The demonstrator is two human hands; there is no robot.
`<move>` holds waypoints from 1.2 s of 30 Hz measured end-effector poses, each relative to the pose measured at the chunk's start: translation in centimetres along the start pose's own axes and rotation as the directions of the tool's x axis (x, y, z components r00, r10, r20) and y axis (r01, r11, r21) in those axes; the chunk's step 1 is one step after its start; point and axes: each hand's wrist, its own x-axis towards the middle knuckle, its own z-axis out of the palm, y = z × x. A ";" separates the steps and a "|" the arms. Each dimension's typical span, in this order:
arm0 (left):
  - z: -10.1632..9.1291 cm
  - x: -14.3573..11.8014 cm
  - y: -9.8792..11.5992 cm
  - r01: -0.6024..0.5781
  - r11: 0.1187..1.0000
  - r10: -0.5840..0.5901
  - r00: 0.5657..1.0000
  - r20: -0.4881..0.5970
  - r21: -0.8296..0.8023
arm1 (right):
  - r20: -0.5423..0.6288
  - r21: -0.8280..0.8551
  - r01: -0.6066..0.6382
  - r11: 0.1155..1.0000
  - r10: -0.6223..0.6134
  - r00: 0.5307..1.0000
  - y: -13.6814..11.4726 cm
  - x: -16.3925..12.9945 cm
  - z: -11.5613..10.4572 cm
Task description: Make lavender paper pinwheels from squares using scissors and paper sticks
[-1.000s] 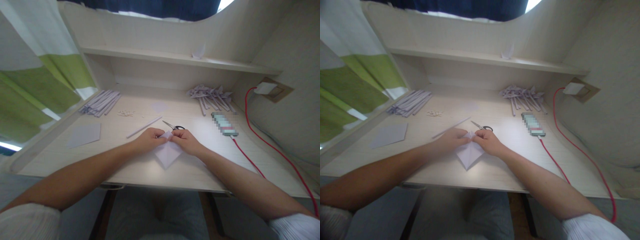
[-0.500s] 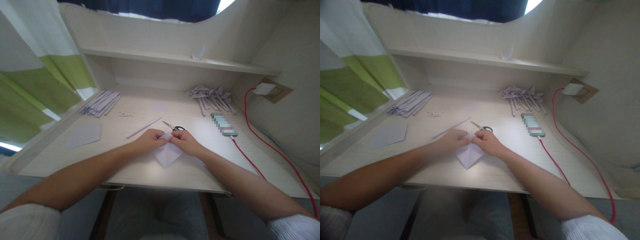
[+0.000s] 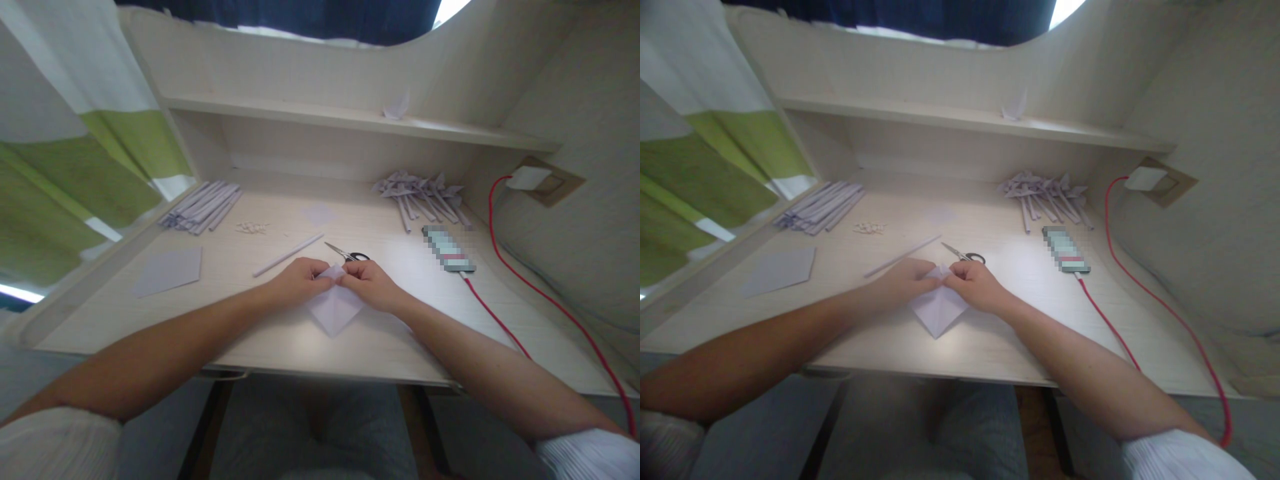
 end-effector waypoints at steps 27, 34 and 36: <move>-0.3 -0.4 0.7 0.038 0.997 -0.032 0.994 0.100 -0.064 | 0.042 0.014 0.015 1.000 -0.016 0.999 -0.2 -0.2 -0.1; -0.6 -0.9 0.8 0.110 0.990 -0.089 0.971 0.220 -0.088 | 0.178 0.026 -0.032 0.999 0.027 0.984 -0.2 -0.3 -0.5; -0.6 -0.9 0.9 0.114 0.989 -0.092 0.973 0.212 -0.092 | 0.186 0.039 -0.037 0.999 0.029 0.982 -0.3 -0.3 -0.5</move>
